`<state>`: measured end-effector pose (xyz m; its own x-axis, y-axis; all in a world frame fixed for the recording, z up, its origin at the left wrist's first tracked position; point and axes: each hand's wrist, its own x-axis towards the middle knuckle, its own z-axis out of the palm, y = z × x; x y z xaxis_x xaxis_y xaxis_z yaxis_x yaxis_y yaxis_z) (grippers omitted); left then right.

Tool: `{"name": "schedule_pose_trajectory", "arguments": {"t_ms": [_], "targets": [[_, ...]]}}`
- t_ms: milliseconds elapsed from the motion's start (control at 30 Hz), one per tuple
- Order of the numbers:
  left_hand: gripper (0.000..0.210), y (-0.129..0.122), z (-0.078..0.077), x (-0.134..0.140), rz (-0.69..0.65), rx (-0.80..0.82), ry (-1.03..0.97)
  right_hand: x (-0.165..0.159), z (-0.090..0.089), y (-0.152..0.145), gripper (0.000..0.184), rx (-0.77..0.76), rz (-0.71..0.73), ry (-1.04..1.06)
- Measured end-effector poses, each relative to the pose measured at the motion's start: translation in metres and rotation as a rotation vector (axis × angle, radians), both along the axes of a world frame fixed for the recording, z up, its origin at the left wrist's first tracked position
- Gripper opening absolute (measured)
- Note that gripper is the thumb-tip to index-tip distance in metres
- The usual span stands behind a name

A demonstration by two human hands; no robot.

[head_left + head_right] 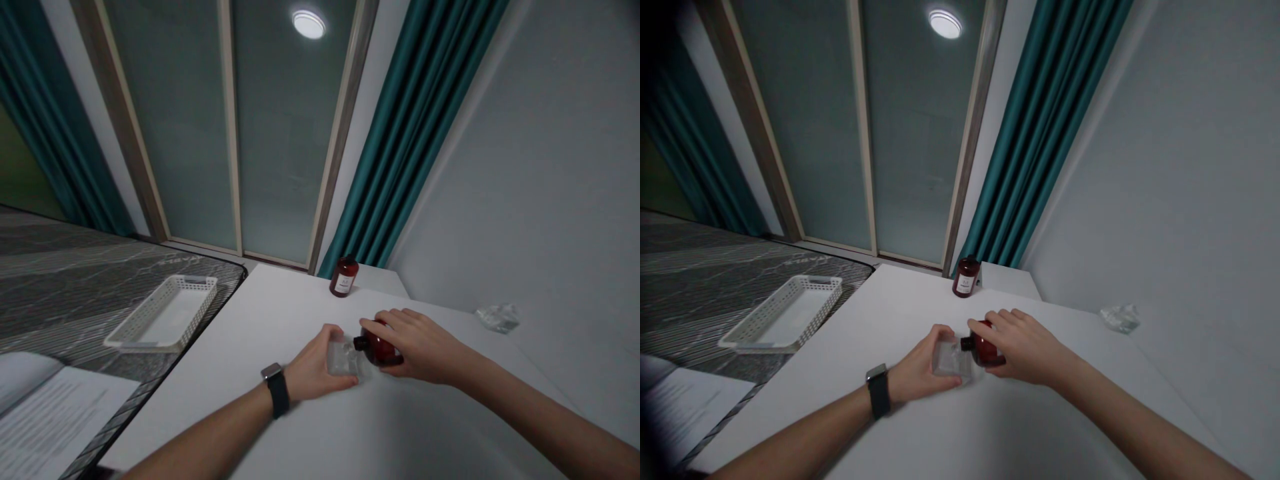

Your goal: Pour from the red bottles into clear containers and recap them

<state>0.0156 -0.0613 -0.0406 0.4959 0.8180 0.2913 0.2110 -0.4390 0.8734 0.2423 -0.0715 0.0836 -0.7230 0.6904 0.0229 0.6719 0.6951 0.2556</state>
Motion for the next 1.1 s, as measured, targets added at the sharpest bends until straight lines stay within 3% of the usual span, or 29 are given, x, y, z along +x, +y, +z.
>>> {"name": "schedule_pose_trajectory", "arguments": {"t_ms": [1100], "targets": [[0.063,-0.0017,0.0031,-0.0003,0.006,0.025,0.009,0.0012,-0.0009,0.0017,0.058,0.063,0.063,0.02]]}}
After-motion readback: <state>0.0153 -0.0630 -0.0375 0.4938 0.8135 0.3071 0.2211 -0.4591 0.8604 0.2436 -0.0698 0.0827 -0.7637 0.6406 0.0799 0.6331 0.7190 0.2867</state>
